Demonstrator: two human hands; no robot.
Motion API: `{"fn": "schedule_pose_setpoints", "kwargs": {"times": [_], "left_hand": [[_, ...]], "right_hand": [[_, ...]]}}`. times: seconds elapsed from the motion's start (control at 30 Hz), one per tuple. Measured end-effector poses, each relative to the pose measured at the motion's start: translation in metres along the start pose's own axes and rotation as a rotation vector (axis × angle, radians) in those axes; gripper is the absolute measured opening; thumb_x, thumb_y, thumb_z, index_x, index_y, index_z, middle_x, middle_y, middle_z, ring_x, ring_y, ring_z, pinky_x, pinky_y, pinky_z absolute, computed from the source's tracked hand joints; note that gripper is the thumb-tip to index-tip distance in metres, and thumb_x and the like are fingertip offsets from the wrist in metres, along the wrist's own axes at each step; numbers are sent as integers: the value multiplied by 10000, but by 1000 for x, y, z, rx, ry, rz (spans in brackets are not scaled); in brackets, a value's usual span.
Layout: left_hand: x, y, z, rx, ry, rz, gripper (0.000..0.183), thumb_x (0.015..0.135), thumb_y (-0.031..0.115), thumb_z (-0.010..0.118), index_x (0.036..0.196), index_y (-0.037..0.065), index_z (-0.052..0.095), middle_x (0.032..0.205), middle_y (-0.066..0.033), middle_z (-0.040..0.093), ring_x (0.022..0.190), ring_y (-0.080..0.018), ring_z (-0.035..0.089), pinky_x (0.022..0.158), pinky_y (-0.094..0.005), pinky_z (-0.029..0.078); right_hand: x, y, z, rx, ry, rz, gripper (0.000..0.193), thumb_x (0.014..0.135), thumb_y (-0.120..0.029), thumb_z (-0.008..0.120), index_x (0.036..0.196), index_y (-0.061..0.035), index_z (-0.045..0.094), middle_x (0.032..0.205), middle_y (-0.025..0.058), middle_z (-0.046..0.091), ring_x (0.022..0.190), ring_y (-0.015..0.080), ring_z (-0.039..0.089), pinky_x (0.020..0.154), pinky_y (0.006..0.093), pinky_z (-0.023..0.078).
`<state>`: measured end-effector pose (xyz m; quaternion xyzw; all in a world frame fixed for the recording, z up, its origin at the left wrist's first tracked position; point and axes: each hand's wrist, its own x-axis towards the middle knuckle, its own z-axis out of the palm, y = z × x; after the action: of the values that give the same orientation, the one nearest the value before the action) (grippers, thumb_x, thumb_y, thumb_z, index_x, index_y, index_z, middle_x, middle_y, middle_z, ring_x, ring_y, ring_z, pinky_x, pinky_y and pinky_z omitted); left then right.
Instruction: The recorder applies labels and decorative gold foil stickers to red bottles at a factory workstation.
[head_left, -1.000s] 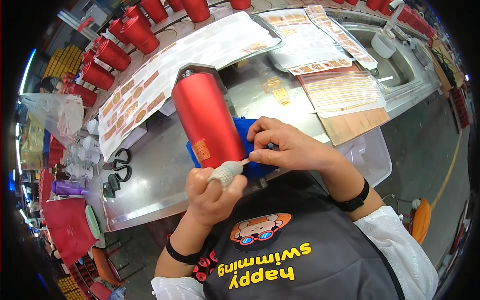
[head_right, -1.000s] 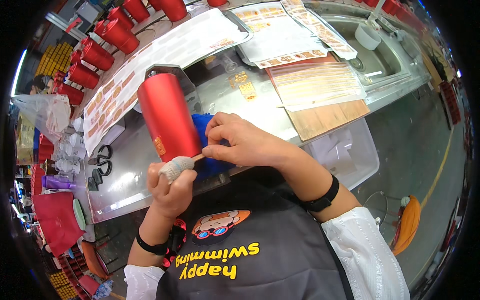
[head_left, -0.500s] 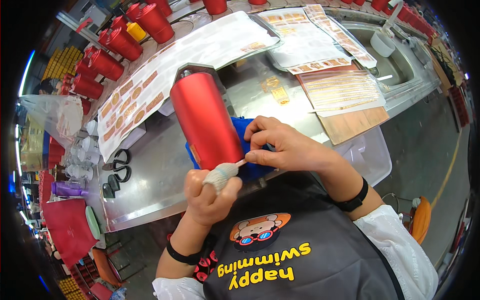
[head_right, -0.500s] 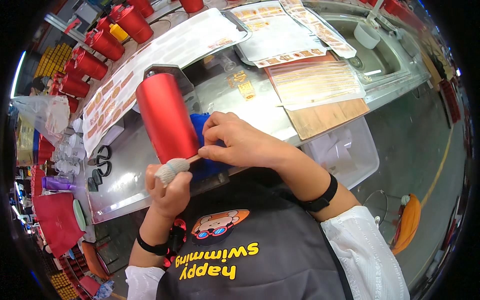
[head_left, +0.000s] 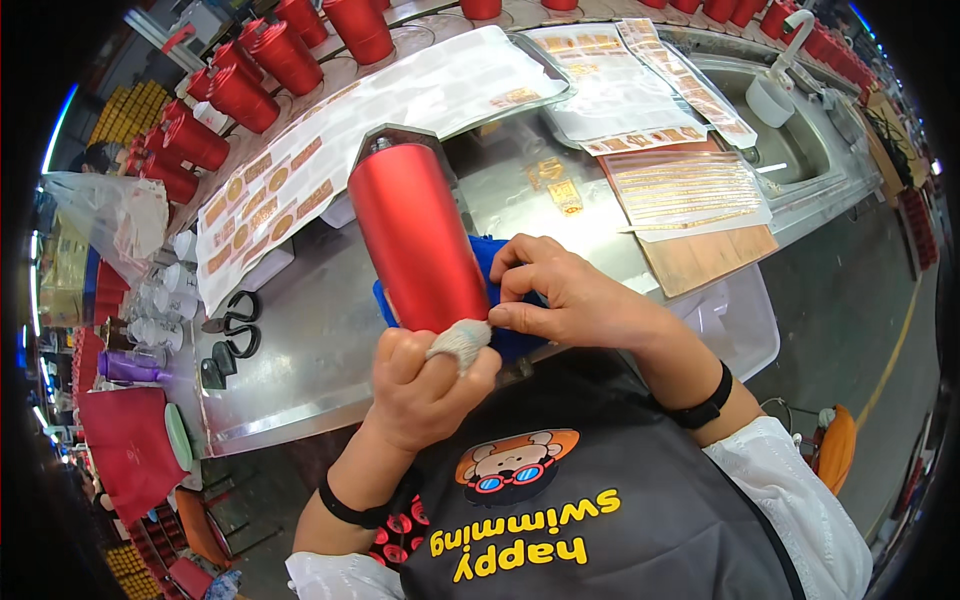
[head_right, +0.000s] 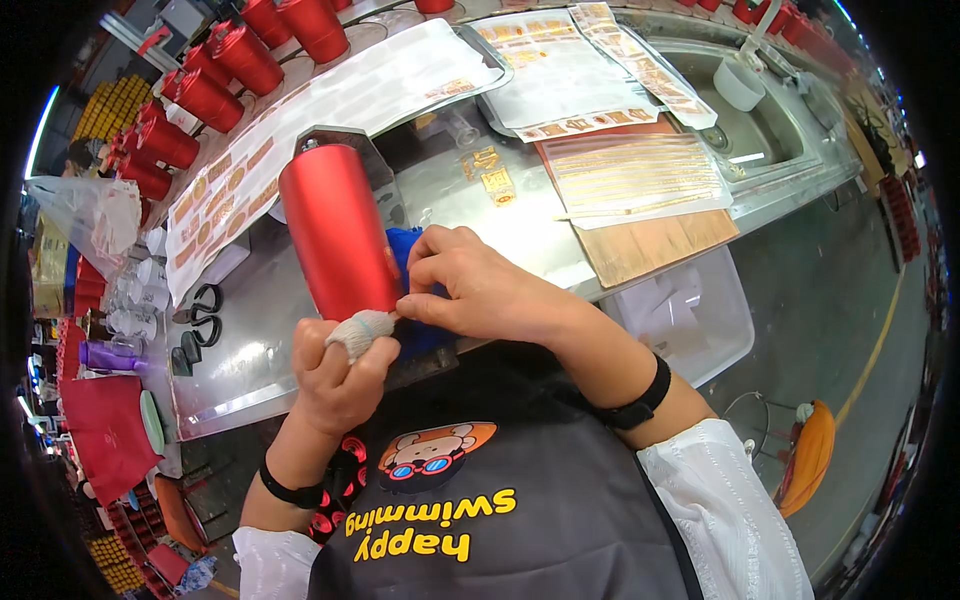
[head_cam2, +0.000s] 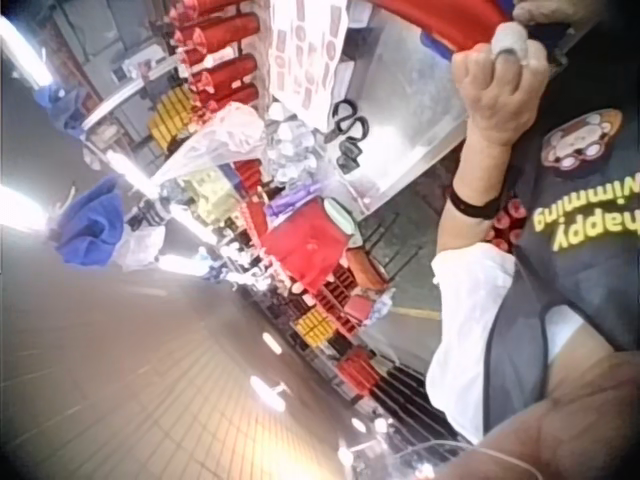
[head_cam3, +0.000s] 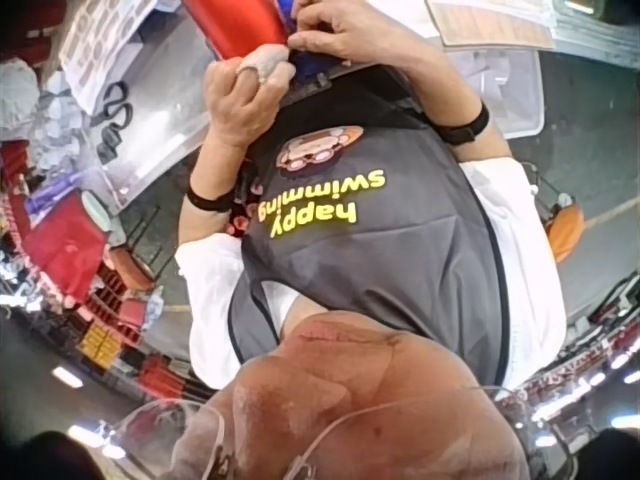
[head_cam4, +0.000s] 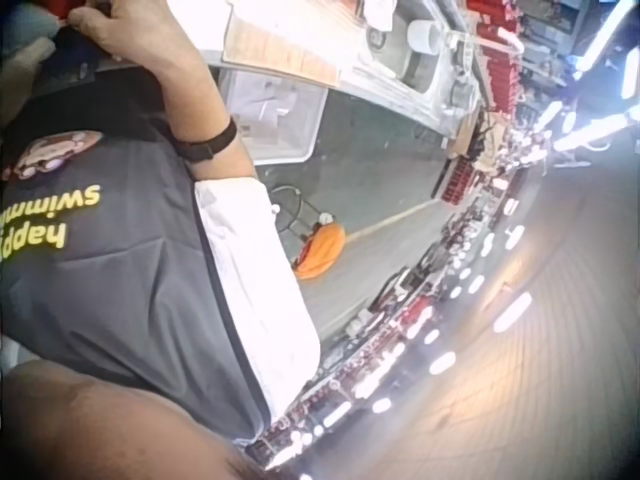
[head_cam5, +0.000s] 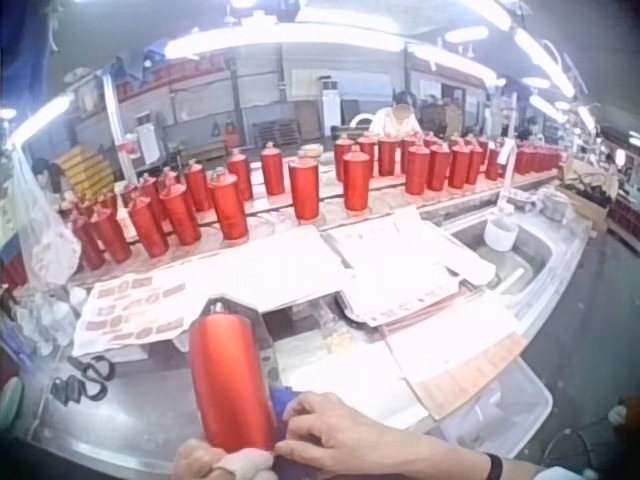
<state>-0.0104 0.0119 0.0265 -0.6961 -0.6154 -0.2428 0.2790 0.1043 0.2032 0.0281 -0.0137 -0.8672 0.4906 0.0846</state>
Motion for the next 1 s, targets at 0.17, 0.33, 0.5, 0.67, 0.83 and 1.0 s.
{"fn": "schedule_pose_setpoints", "kwargs": {"times": [0.17,0.33,0.5,0.67,0.83,1.0], "left_hand": [[-22,2,14,-87,216,-156,263,649,126,661,908,169,639,791,-9,541,708,-210,497,589,-328,397],[-3,8,-1,-95,11,-107,313,640,-31,690,895,137,621,852,-67,596,743,-261,524,620,-365,418],[1,3,-2,-102,-64,-64,320,633,-24,694,890,150,617,847,-53,592,754,-257,519,635,-361,414],[-27,7,12,-188,198,-210,292,687,-4,688,932,122,591,932,-82,598,771,-274,522,646,-396,419],[-36,15,10,-365,199,-416,280,869,21,623,1094,35,457,1083,-127,519,969,-242,519,886,-364,392],[-25,17,16,-635,294,-798,386,933,198,576,1221,14,398,1202,-94,410,1080,-182,401,970,-329,306]], "right_hand": [[1,-3,1,-34,-24,1,211,845,-217,684,798,-18,630,1066,102,538,1072,272,479,925,368,389],[-1,3,0,-26,-12,-12,211,846,-211,681,785,-18,622,1068,101,537,1067,270,482,912,366,397],[-5,5,1,24,-9,14,218,821,-205,711,908,-26,622,1128,126,516,1092,289,482,917,374,411],[-6,14,23,-232,253,-244,644,750,-196,768,1298,-11,485,1330,193,426,1206,365,458,1016,407,393],[-4,11,25,-367,297,-334,701,717,-182,767,1320,19,471,1355,213,445,1195,381,472,1003,446,398],[-2,-1,23,-402,303,-332,682,713,-203,769,1297,14,490,1330,206,463,1182,377,482,964,453,407]]}}
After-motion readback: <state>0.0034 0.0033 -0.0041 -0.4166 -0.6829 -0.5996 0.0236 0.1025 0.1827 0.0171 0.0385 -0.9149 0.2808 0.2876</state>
